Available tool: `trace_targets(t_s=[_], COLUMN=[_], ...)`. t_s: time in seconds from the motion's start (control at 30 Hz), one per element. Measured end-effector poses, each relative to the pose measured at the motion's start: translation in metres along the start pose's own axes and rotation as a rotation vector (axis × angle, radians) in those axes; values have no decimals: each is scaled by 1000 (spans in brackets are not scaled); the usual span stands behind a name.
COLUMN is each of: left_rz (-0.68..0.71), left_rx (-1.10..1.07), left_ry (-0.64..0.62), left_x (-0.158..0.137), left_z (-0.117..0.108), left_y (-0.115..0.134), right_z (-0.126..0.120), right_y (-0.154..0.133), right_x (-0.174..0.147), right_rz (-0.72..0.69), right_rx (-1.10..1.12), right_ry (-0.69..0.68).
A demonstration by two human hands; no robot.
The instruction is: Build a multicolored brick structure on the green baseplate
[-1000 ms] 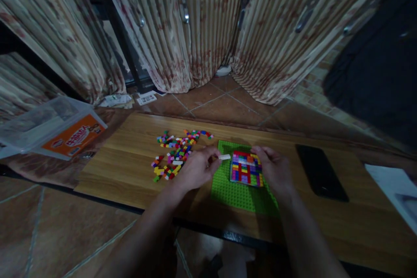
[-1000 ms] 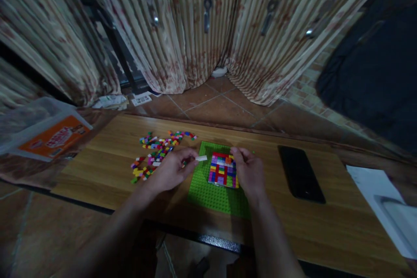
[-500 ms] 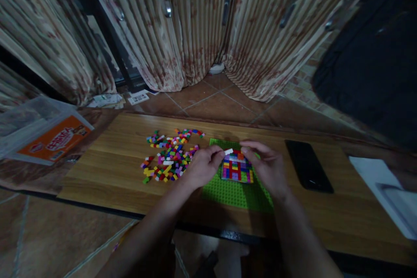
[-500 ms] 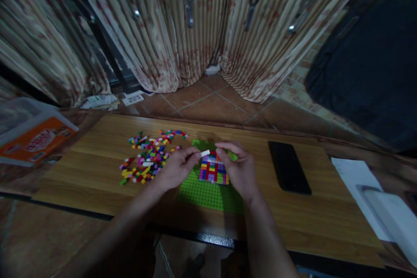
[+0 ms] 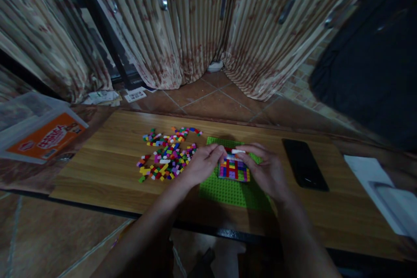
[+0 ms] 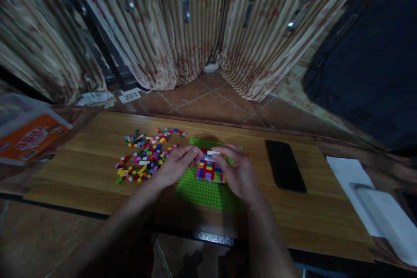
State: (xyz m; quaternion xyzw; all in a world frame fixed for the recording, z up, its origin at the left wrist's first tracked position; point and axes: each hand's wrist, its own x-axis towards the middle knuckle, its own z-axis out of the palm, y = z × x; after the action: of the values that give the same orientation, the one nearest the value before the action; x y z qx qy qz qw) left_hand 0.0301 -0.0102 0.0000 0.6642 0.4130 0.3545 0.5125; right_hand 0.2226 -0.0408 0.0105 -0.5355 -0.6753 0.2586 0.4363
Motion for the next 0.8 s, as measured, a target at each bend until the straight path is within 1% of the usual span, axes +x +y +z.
trace_targets(t_s=[0.07,0.13,0.2,0.27,0.37,0.43,0.67,0.8], left_rz=[2,-1,-3,0,7,1,-4,9], left_rx=[22,67,105,127,133,135,177,199], left_ry=[52,105,143,156,146,136,134,130], left_x=[1,2,3,3,4,4,5,4], left_z=[-1,-3,-4,-4,-3,-1,0,0], left_y=[-4,-7,-9,-11,-13,-13,-13,-15], right_z=[-11,-20,-26,-28,-26,-23,-12,-4], right_y=[7,14,19,21,20,18,3,-4], right_x=[-1,-2,-4,-5,-8,-9,-12,-14], right_rz=[31,56,86,120,160,163,100,99], right_rx=[-15,-43,-69,-75,-78,-104,-324,-385], right_ry=[85,129,130,105,68,72,149,216])
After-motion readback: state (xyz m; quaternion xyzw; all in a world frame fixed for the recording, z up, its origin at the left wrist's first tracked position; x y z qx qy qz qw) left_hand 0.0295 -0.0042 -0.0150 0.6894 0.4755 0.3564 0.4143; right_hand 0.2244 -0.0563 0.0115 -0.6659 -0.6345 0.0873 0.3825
